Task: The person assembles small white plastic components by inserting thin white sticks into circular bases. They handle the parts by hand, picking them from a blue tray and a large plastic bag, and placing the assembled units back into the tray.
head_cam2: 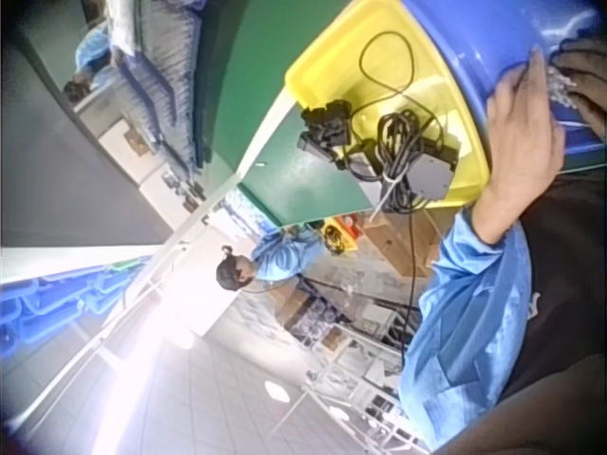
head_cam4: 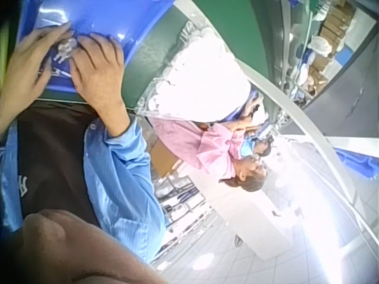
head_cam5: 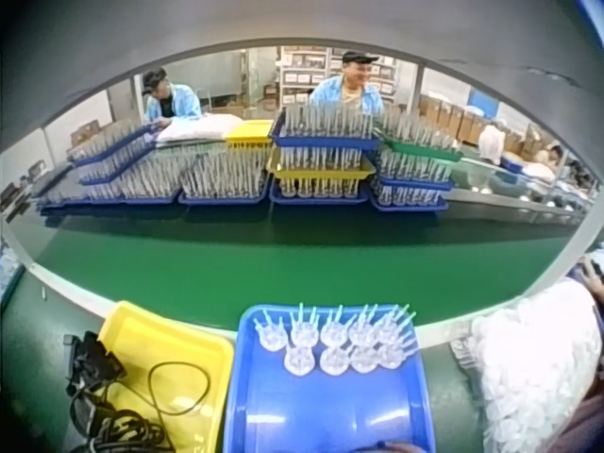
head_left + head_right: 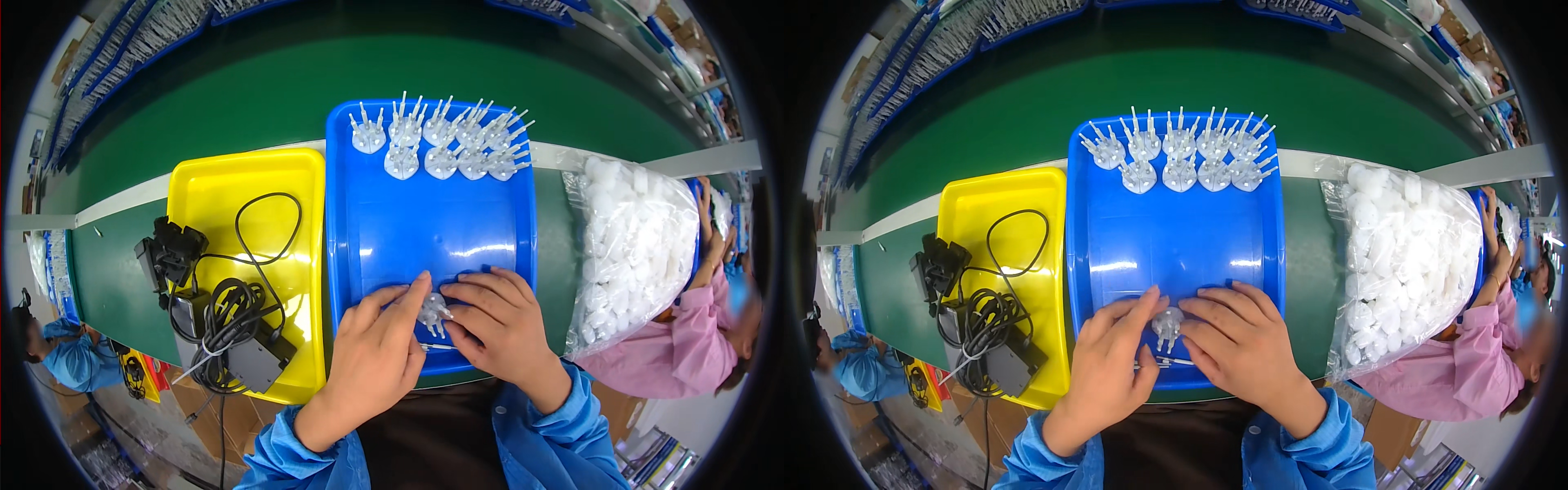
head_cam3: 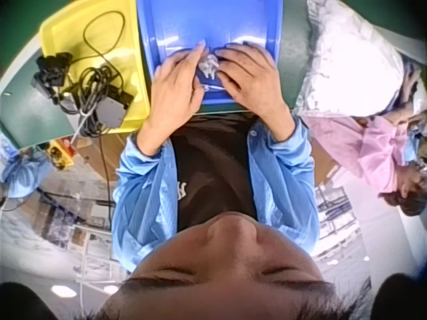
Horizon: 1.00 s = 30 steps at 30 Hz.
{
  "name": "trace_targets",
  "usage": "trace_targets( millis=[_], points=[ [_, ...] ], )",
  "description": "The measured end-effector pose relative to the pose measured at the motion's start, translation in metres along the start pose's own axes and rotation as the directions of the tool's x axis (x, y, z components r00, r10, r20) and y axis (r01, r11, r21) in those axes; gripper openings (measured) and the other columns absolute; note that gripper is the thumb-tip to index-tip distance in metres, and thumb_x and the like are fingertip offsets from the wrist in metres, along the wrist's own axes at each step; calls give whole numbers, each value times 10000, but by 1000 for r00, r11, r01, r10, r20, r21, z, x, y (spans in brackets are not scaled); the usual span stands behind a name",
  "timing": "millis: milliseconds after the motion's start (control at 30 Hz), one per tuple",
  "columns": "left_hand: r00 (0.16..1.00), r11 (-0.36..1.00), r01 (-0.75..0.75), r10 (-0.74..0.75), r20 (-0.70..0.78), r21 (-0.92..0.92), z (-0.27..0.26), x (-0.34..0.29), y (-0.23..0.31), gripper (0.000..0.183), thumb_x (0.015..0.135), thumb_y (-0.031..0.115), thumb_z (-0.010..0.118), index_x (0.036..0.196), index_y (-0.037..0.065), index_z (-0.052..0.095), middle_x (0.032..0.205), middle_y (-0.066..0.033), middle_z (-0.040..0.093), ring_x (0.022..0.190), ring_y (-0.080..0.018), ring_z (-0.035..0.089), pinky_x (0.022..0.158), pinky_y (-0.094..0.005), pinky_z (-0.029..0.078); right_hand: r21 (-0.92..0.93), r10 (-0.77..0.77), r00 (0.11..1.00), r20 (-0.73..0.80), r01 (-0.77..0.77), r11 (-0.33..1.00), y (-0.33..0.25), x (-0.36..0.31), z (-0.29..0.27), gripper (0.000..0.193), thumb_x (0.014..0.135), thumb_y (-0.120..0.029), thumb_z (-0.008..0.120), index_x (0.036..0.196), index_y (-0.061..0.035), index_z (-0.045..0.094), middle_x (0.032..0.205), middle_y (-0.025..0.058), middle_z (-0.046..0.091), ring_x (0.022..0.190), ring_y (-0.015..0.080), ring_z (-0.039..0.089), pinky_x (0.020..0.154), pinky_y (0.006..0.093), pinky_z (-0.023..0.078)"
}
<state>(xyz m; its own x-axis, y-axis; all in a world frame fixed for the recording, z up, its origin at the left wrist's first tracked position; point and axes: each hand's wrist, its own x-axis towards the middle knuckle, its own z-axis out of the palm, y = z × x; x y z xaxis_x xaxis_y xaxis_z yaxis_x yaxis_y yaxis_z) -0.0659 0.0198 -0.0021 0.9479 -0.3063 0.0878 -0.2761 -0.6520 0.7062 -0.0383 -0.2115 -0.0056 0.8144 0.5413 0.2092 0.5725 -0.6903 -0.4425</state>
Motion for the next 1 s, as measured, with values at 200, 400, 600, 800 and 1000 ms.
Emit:
trace_targets(
  millis=[200, 400, 600, 800, 1000],
  points=[
    [998, 995, -49, 52, -42, 83, 0, 1, -1, 425, 878, 79, 800, 1299, 84, 750, 1131, -44, 745, 1081, -272, 678, 886, -429, 492, 77, 40, 999, 16, -41, 996, 2, 1, -3, 224, 809, -145, 867, 1020, -159, 792, 1260, 3, 768, 1246, 255, 711, 1105, 494, 547],
    [998, 992, -45, 50, -36, 117, 5, 2, -1, 250, 857, 133, 846, 1098, 139, 779, 1104, 15, 736, 1049, -230, 667, 883, -396, 468, 130, 44, 998, 45, -50, 990, 0, 5, -11, 220, 807, -141, 868, 1011, -145, 785, 1238, 14, 761, 1243, 271, 711, 1092, 498, 557],
    [996, 986, -66, 74, -51, 154, 7, 0, -5, 257, 829, 138, 843, 1080, 148, 785, 1089, 37, 730, 1017, -212, 662, 877, -384, 459, 68, -9, 999, 52, 5, 998, 4, 1, -5, 242, 767, -137, 881, 988, -124, 781, 1216, 23, 778, 1231, 281, 725, 1085, 515, 555],
    [992, 990, -48, 63, -112, 130, -1, -2, -2, 275, 834, 101, 857, 1104, 126, 814, 1095, -3, 774, 985, -257, 686, 873, -405, 487, -10, -34, 997, 69, 35, 999, 0, 12, -13, 216, 792, -148, 879, 991, -140, 796, 1124, 15, 779, 1120, 248, 739, 1082, 495, 541],
    [976, 989, 5, 27, -214, 146, -32, -39, 4, 378, 858, 49, 799, 1233, 97, 801, 1151, -45, 782, 979, -270, 699, 884, -417, 480, 100, 127, 990, -57, -121, 988, 4, 92, 3, 123, 894, -196, 855, 942, -141, 756, 867, 32, 784, 817, 271, 768, 926, 475, 579]
  ],
)
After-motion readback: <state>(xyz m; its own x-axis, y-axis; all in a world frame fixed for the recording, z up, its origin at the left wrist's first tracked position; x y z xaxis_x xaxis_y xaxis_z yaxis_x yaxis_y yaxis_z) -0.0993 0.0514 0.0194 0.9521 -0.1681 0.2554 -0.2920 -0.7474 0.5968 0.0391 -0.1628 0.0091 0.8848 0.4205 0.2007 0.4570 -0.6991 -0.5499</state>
